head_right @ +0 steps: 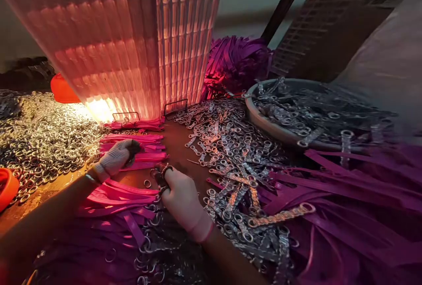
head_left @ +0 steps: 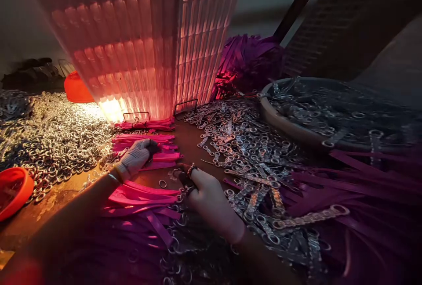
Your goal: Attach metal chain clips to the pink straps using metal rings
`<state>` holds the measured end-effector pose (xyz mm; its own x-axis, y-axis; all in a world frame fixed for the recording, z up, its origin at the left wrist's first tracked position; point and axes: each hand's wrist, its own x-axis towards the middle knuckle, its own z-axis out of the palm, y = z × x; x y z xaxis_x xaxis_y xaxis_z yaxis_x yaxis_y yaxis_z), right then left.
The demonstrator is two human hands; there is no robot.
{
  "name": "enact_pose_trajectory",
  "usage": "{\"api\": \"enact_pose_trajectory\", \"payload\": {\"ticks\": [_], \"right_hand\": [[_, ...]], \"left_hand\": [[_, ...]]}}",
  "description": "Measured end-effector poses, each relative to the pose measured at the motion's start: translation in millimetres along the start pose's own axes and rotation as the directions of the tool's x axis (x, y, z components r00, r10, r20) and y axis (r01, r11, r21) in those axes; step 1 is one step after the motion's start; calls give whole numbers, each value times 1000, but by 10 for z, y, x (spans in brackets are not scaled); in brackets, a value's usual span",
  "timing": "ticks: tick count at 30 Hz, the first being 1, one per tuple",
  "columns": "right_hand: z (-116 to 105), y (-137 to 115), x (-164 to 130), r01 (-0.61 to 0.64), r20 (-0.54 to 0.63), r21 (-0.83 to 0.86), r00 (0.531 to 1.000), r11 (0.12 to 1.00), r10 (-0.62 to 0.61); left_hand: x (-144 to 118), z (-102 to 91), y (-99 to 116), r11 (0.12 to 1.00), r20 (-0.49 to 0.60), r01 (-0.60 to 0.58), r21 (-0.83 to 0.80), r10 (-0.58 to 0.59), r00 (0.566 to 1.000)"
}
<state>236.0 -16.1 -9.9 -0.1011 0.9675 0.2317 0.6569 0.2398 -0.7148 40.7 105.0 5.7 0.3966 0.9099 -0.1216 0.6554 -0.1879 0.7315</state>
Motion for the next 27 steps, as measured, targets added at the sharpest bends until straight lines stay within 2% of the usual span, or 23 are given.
{"api": "enact_pose_trajectory", "payload": {"ticks": [1,3,4,6,9,12,14,16,18,20,21,24,27], "right_hand": [[18,-36,25,13,17,-7,1000,1000,-13],[78,-119,81,47,54,-36,998,998,-45],[115,-164,108,67,70,-60,996,996,-63],[188,-257,150,115,104,-129,989,985,-102],[255,-396,170,178,174,-300,976,937,-129],[256,-508,150,237,254,-468,959,851,-127],[242,-546,135,277,301,-532,945,800,-127],[237,-550,127,293,325,-567,938,770,-118],[248,-530,127,287,325,-564,939,774,-112],[265,-507,130,256,297,-541,949,801,-103],[269,-502,130,234,281,-531,955,815,-91],[242,-522,131,179,278,-509,960,842,-36],[174,-570,151,195,377,-461,926,866,-8]], "left_hand": [[-154,-39,0,979,2,41,-202,-42,999],[-457,-66,13,847,11,92,-524,-101,995],[-591,-56,24,797,9,96,-597,-113,994],[-798,-11,47,753,6,104,-650,-131,991],[-962,63,72,728,32,141,-670,-162,986],[-1025,98,92,694,72,205,-690,-216,974],[-1048,113,94,744,87,217,-632,-211,974],[-1063,144,74,881,15,124,-456,-132,991],[-1064,192,32,980,-89,-32,-195,15,996],[-1055,235,-17,991,-136,-135,-9,132,982],[-1050,246,-36,988,-135,-153,12,153,979],[-1045,215,-60,986,-64,-69,-149,60,996],[-1069,150,-48,945,8,74,-317,-75,997]]}}
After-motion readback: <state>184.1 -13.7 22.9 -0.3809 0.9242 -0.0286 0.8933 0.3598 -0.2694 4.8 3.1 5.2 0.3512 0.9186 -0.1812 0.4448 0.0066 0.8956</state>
